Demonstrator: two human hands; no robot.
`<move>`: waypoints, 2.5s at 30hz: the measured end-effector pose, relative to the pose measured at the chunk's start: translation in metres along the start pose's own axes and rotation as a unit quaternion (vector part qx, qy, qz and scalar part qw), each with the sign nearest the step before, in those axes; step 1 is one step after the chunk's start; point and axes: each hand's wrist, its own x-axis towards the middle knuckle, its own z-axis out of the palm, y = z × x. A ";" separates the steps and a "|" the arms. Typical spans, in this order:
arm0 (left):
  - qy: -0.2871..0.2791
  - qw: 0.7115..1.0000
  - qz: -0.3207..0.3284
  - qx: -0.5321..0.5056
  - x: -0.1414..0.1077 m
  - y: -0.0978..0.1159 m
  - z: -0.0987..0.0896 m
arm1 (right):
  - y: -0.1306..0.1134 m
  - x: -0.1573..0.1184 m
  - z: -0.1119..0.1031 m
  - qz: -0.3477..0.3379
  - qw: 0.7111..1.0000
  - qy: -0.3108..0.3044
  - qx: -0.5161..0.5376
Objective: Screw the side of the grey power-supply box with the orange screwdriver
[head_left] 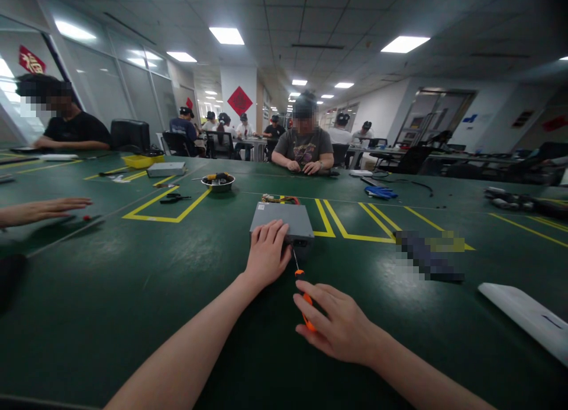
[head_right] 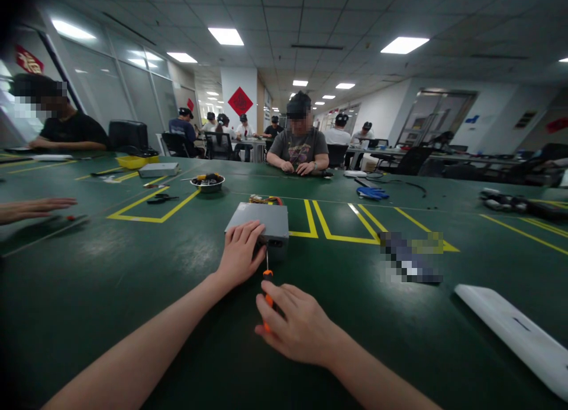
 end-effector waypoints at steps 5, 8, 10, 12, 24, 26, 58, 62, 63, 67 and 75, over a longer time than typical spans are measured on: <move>0.005 1.000 -0.015 0.006 -0.001 0.005 -0.001 | 0.000 0.000 -0.001 -0.008 1.000 -0.012 0.000; 0.002 1.000 -0.017 0.008 -0.001 0.007 -0.001 | 0.002 0.002 -0.002 -0.033 0.999 0.014 -0.021; -0.001 1.000 -0.014 0.005 -0.001 0.006 -0.002 | 0.003 0.007 -0.003 -0.050 0.998 0.026 -0.030; -0.002 1.000 -0.010 0.002 -0.001 0.006 -0.002 | 0.003 0.013 -0.004 -0.063 0.997 0.029 -0.036; -0.005 1.000 0.015 0.000 -0.003 -0.002 -0.002 | -0.002 0.009 0.004 -0.045 0.999 -0.020 0.014; -0.005 1.000 0.021 -0.001 -0.003 -0.003 -0.003 | -0.001 0.008 0.003 -0.036 0.999 -0.017 0.026; 0.067 0.997 0.040 0.020 0.000 -0.009 -0.006 | 0.004 0.007 -0.010 0.000 0.997 0.012 0.075; 0.070 0.997 0.026 -0.011 0.001 -0.005 -0.007 | 0.005 0.004 -0.002 0.013 0.995 0.056 0.081; 0.061 0.998 0.026 -0.012 0.002 -0.005 -0.006 | 0.006 0.004 -0.002 0.023 0.994 0.060 0.087; 0.032 0.999 0.020 -0.010 0.002 -0.005 -0.002 | 0.004 0.006 -0.006 0.048 0.992 0.027 0.111; 0.018 1.000 0.003 0.017 0.001 -0.002 0.000 | 0.003 0.007 -0.004 0.022 0.996 0.042 0.082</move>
